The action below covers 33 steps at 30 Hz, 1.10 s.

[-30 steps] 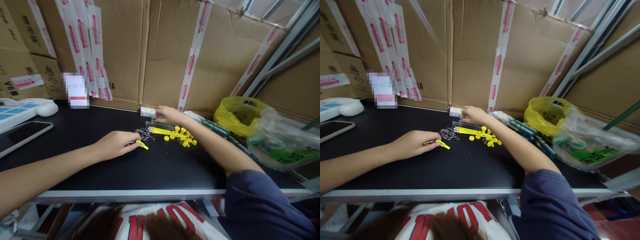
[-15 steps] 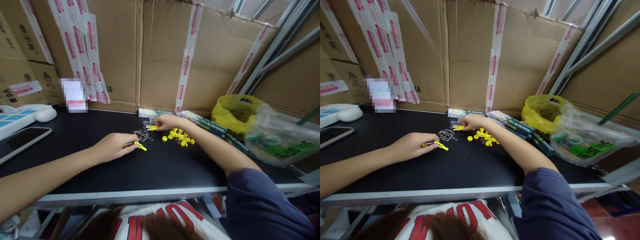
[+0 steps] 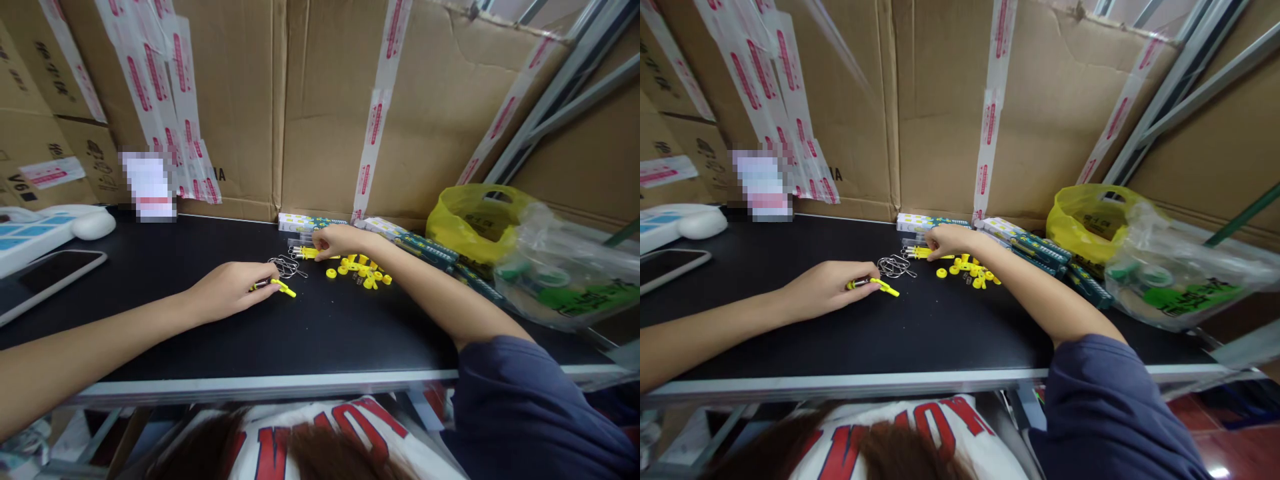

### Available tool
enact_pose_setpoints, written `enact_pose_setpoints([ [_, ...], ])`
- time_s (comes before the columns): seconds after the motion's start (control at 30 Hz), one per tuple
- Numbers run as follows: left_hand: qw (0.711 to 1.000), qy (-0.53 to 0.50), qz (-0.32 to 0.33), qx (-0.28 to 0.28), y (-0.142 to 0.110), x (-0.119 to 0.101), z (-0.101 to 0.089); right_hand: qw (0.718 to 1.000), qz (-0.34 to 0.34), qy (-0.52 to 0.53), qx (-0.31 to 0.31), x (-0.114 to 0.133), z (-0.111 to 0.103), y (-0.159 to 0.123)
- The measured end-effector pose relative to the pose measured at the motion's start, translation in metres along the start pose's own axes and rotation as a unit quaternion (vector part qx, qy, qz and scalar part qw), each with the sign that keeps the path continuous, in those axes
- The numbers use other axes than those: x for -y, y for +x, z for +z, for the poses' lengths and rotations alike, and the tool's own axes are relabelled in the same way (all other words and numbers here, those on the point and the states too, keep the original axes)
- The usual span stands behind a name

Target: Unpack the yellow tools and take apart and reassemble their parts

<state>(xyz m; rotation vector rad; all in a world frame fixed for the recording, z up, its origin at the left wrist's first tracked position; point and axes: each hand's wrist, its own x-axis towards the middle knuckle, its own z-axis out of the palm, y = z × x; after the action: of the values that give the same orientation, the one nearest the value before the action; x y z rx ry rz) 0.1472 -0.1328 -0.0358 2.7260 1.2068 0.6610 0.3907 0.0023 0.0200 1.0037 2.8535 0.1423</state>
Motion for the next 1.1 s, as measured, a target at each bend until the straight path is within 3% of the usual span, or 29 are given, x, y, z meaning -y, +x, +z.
enact_pose_setpoints([
  [0.2,0.998,-0.054,-0.022,-0.01,0.018,-0.017,-0.009,0.997,-0.026,0.023,-0.07,0.01,-0.001,-0.014],
  [0.3,0.996,-0.081,-0.026,-0.028,0.03,-0.024,-0.01,0.984,-0.062,0.124,-0.112,0.026,-0.004,-0.036],
  [0.43,0.989,-0.14,-0.031,-0.044,0.036,-0.028,0.0,0.95,-0.101,0.27,-0.118,0.055,0.001,-0.069],
  [0.6,0.981,-0.187,-0.018,-0.043,0.03,-0.029,0.015,0.922,-0.056,0.357,-0.135,0.08,0.025,-0.086],
  [0.77,0.978,-0.207,-0.006,-0.034,0.023,-0.034,0.017,0.905,-0.046,0.388,-0.168,0.085,0.041,-0.082],
  [1.1,0.976,-0.218,0.015,-0.027,0.02,-0.037,0.017,0.907,-0.073,0.358,-0.209,0.089,0.039,-0.083],
])
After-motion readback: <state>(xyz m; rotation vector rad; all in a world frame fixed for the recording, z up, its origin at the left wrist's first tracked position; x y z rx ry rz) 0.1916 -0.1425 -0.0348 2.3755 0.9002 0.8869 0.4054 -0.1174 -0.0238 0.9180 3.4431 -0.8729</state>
